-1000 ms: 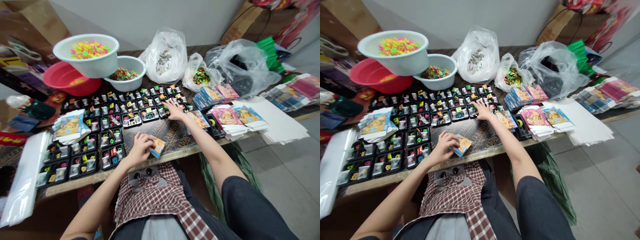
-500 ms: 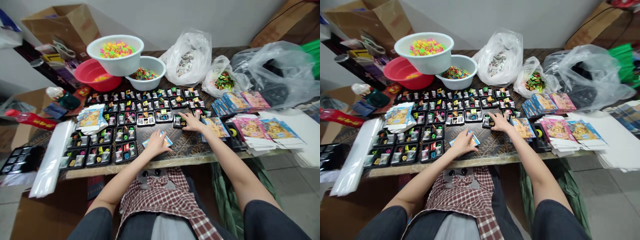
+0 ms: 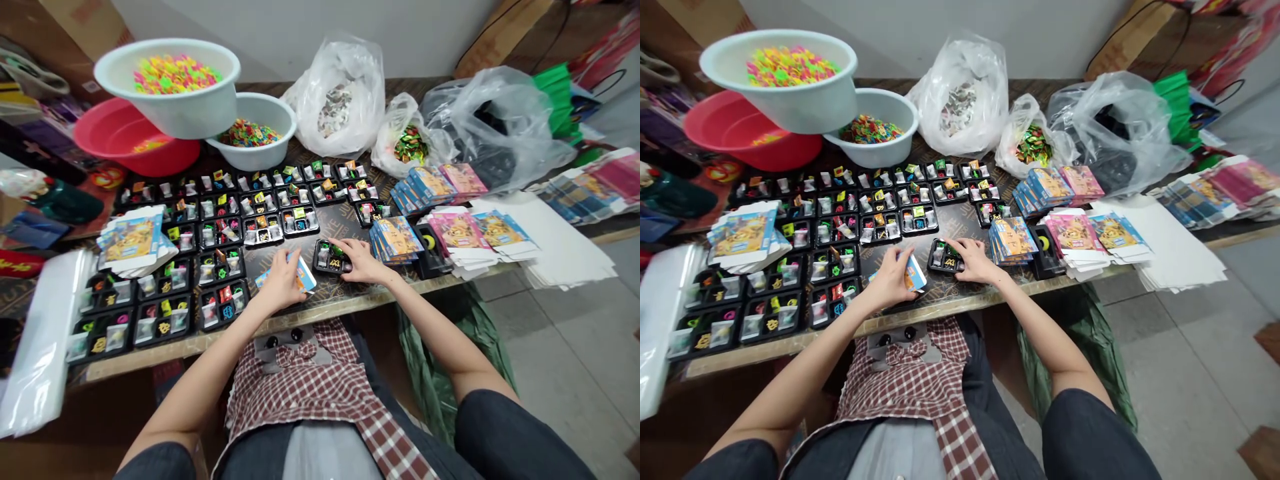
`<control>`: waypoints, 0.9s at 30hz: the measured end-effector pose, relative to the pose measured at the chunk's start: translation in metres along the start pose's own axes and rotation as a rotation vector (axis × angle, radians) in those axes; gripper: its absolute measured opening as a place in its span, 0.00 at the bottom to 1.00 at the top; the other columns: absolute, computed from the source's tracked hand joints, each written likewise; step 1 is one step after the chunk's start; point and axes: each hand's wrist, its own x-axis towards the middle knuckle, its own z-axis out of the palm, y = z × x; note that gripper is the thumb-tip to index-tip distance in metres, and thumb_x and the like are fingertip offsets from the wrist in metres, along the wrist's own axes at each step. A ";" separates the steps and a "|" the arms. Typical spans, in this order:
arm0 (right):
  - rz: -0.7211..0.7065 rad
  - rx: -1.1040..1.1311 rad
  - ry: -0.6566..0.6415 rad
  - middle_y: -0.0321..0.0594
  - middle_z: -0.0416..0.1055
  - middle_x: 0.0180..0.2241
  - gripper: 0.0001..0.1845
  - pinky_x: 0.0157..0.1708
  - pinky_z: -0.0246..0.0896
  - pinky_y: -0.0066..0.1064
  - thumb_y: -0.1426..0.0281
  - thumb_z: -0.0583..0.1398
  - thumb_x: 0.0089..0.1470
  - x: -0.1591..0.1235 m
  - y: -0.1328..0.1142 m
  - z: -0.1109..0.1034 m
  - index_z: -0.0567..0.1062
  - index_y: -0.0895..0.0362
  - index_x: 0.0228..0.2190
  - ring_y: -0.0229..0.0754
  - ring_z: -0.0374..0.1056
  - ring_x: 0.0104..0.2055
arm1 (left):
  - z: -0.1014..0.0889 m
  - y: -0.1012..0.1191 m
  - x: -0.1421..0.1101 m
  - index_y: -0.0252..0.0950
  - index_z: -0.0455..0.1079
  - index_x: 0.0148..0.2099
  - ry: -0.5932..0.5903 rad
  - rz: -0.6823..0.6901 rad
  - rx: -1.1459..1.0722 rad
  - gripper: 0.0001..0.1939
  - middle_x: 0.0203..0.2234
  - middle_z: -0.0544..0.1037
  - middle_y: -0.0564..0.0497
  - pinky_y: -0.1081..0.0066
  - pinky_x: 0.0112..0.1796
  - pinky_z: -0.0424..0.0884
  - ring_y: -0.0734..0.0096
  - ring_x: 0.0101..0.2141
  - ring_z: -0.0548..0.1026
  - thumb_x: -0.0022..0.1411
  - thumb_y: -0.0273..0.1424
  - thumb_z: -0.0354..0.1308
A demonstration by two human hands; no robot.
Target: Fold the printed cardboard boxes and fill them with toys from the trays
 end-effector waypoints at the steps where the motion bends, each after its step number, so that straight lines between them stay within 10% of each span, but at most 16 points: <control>1: -0.015 0.015 0.013 0.53 0.60 0.58 0.52 0.59 0.42 0.51 0.68 0.62 0.41 -0.003 -0.003 -0.002 0.53 0.52 0.67 0.60 0.55 0.61 | -0.002 0.001 -0.001 0.36 0.53 0.63 0.009 0.014 -0.014 0.52 0.50 0.59 0.41 0.49 0.56 0.65 0.46 0.53 0.64 0.35 0.27 0.70; 11: -0.194 0.018 0.046 0.52 0.58 0.60 0.51 0.59 0.41 0.52 0.69 0.59 0.41 -0.019 -0.029 -0.016 0.53 0.52 0.67 0.60 0.55 0.61 | 0.008 0.000 -0.010 0.38 0.50 0.59 0.122 0.123 -0.140 0.47 0.51 0.60 0.42 0.47 0.54 0.66 0.50 0.52 0.66 0.41 0.32 0.71; 21: -0.328 -0.024 -0.113 0.52 0.58 0.62 0.52 0.63 0.37 0.59 0.71 0.63 0.43 -0.022 -0.041 -0.014 0.51 0.49 0.68 0.59 0.52 0.65 | 0.023 0.011 -0.016 0.39 0.53 0.66 -0.039 0.189 -0.118 0.49 0.57 0.65 0.40 0.43 0.59 0.60 0.45 0.58 0.65 0.44 0.34 0.70; 27: 0.038 0.442 0.281 0.54 0.60 0.61 0.41 0.59 0.56 0.53 0.49 0.59 0.55 -0.024 -0.029 0.011 0.61 0.54 0.64 0.57 0.59 0.61 | 0.026 0.011 -0.011 0.34 0.56 0.66 0.101 0.131 -0.083 0.47 0.56 0.66 0.37 0.48 0.57 0.64 0.45 0.56 0.66 0.45 0.35 0.67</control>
